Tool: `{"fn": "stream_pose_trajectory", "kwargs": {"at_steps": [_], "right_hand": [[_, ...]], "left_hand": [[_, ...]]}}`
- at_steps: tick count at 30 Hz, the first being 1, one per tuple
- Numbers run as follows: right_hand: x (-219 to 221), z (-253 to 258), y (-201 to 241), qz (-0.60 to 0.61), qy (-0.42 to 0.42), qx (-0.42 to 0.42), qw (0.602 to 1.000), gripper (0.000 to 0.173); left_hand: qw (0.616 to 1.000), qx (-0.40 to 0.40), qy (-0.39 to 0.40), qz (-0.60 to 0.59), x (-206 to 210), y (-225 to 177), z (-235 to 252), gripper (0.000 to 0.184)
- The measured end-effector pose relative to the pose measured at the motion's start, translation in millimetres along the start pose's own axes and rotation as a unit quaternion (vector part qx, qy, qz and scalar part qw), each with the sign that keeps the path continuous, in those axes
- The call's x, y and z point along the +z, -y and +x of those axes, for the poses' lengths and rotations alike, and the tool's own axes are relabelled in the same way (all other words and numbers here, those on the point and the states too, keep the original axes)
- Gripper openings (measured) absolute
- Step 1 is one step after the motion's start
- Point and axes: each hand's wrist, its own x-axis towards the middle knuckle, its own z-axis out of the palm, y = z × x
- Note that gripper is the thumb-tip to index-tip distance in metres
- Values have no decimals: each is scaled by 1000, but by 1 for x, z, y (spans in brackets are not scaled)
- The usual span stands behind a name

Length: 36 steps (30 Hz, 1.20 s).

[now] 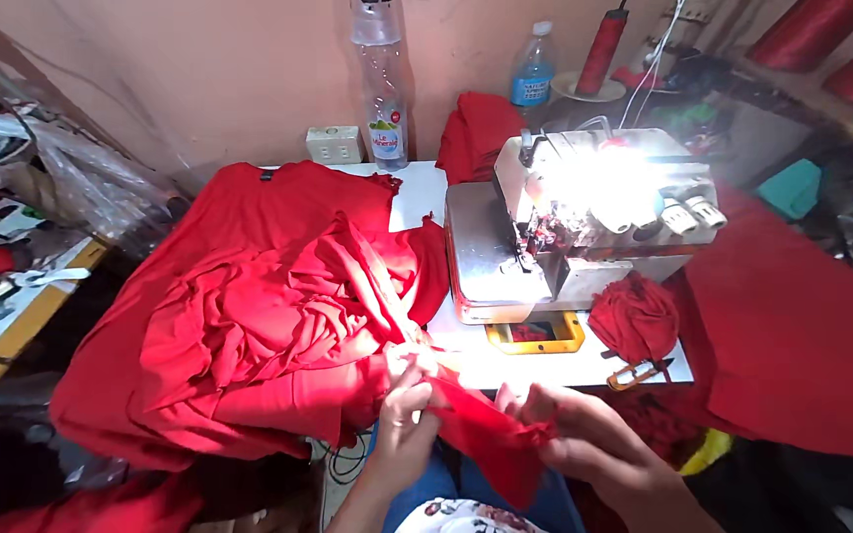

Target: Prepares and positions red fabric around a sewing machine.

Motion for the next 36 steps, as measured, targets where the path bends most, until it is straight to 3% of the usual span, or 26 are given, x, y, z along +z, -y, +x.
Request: {"fn": "stream_pose_trajectory", "kwargs": {"at_steps": [1,2,3,6,8,9,11,13,15,16,19,23,26,28,30,33,36], "right_hand": [[-5,0,-3,114,8,24,993,24],[-9,1,-6,197,28,40,979,25],[-10,3,-9,245,47,49,967,25],[-5,9,-2,276,82,59,956,21],[-4,15,2,226,91,44,969,17],[-4,17,1,192,92,39,976,16],[-4,17,-2,143,80,52,985,14],[-5,17,-9,106,66,75,989,12],[-5,16,-16,93,34,95,991,12],[-3,15,-18,93,28,98,990,11],[2,14,-20,113,33,108,987,13],[1,8,-30,121,44,141,982,4],[-3,10,-46,95,27,180,979,3],[-1,16,-63,-23,-32,186,982,6],[4,20,-79,-185,-89,175,963,18],[6,26,-99,-330,-135,126,926,24],[7,28,-104,-355,-123,173,911,24]], "left_hand": [[984,-58,31,-168,-6,-4,-3,28],[939,-111,65,-318,-12,-5,-7,30],[904,-139,105,-390,-16,-4,-10,30],[870,-152,243,-401,-15,9,-12,28],[823,-212,271,-452,-11,13,-15,27],[819,-230,276,-448,-13,12,-14,28],[855,-210,274,-387,-20,7,-12,33],[899,-150,156,-382,-23,7,-17,37],[892,-100,52,-438,-29,10,-16,40],[892,-92,58,-439,-32,7,-10,42],[928,-130,155,-314,-36,-8,5,41],[962,-99,162,-193,-63,-29,7,30],[976,-160,131,64,-72,-40,-1,35],[952,-145,79,258,-67,-34,-2,20],[919,-124,53,372,-64,-28,3,18],[885,-155,48,437,-57,-26,10,17],[861,-192,82,463,-55,-23,13,20]]}}
